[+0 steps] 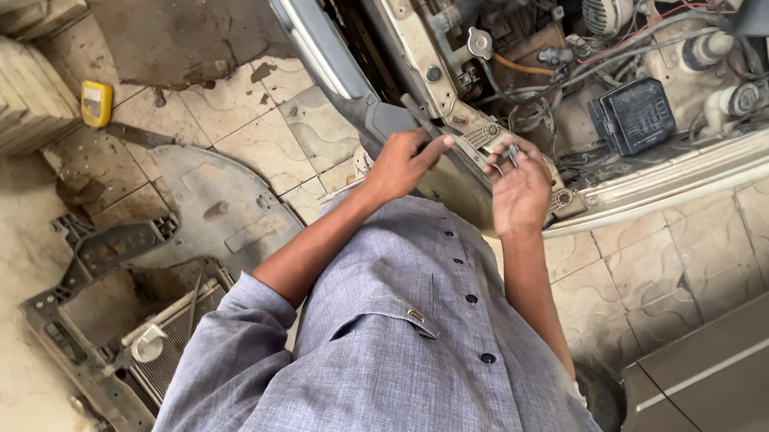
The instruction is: The person uses a ratchet and a long metal rod to work on components near the front headlight and inside the engine bay, then wipes a plastic container with a cloth before placing it back into the engine area.
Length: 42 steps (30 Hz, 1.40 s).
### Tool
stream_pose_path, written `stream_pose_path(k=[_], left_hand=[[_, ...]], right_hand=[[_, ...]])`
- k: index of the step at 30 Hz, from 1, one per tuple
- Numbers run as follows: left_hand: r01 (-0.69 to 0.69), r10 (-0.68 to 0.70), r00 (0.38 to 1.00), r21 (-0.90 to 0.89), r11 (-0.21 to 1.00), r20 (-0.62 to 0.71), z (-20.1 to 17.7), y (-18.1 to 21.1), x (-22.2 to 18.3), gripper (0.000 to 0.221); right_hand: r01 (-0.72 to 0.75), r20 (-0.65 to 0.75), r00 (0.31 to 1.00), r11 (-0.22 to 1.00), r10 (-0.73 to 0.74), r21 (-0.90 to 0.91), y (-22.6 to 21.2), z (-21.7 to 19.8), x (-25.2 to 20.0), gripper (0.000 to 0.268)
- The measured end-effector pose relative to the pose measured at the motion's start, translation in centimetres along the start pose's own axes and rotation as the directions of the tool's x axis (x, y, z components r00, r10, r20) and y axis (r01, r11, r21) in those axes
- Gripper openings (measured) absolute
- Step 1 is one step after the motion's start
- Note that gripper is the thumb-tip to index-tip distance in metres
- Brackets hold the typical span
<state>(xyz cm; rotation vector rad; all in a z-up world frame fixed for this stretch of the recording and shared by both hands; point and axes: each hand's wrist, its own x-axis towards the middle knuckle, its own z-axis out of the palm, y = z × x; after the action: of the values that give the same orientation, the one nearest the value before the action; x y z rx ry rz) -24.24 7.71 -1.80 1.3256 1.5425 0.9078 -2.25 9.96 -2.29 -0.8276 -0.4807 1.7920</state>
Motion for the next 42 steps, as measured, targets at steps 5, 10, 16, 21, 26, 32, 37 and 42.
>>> stream_pose_path(k=[5,10,16,21,26,32,37,42], left_hand=[[0.017,0.002,0.994,-0.166,0.986,0.113,1.6,0.9,0.6,0.057],[-0.259,0.263,0.962,-0.058,0.964,0.072,4.2,1.8,3.1,0.053],[-0.059,0.126,0.955,-0.244,0.968,0.268,2.8,4.3,5.9,0.042],[0.059,0.07,0.89,-0.267,0.962,0.45,1.1,2.5,8.2,0.04],[-0.25,0.366,0.731,-0.272,0.929,0.576,-4.7,-1.2,12.1,0.041],[0.093,-0.003,0.799,-0.118,0.989,0.601,-12.7,-7.2,18.0,0.043],[0.141,-0.118,0.953,-0.063,0.988,0.277,-16.7,-15.5,23.5,0.031],[0.23,-0.227,0.972,-0.053,0.972,0.059,-16.1,-21.1,25.6,0.023]], right_hand=[[0.027,-0.122,0.991,0.985,-0.048,-0.168,1.1,-6.3,0.8,0.024],[0.255,0.224,0.966,0.36,-0.126,-0.898,-2.0,-5.4,1.5,0.032],[0.21,0.27,0.952,0.338,0.141,-0.917,-6.7,-0.6,2.8,0.029],[0.202,0.266,0.963,0.507,0.055,-0.838,-2.6,2.5,3.0,0.022],[-0.076,-0.106,0.993,0.416,-0.051,-0.906,3.8,5.7,1.8,0.024],[-0.073,-0.167,0.954,0.346,-0.251,-0.936,7.8,11.2,2.4,0.038],[-0.031,-0.197,0.891,0.377,-0.41,-0.926,10.0,14.1,2.7,0.053],[-0.061,-0.174,0.86,0.242,-0.48,-0.968,10.6,16.0,0.2,0.056]])
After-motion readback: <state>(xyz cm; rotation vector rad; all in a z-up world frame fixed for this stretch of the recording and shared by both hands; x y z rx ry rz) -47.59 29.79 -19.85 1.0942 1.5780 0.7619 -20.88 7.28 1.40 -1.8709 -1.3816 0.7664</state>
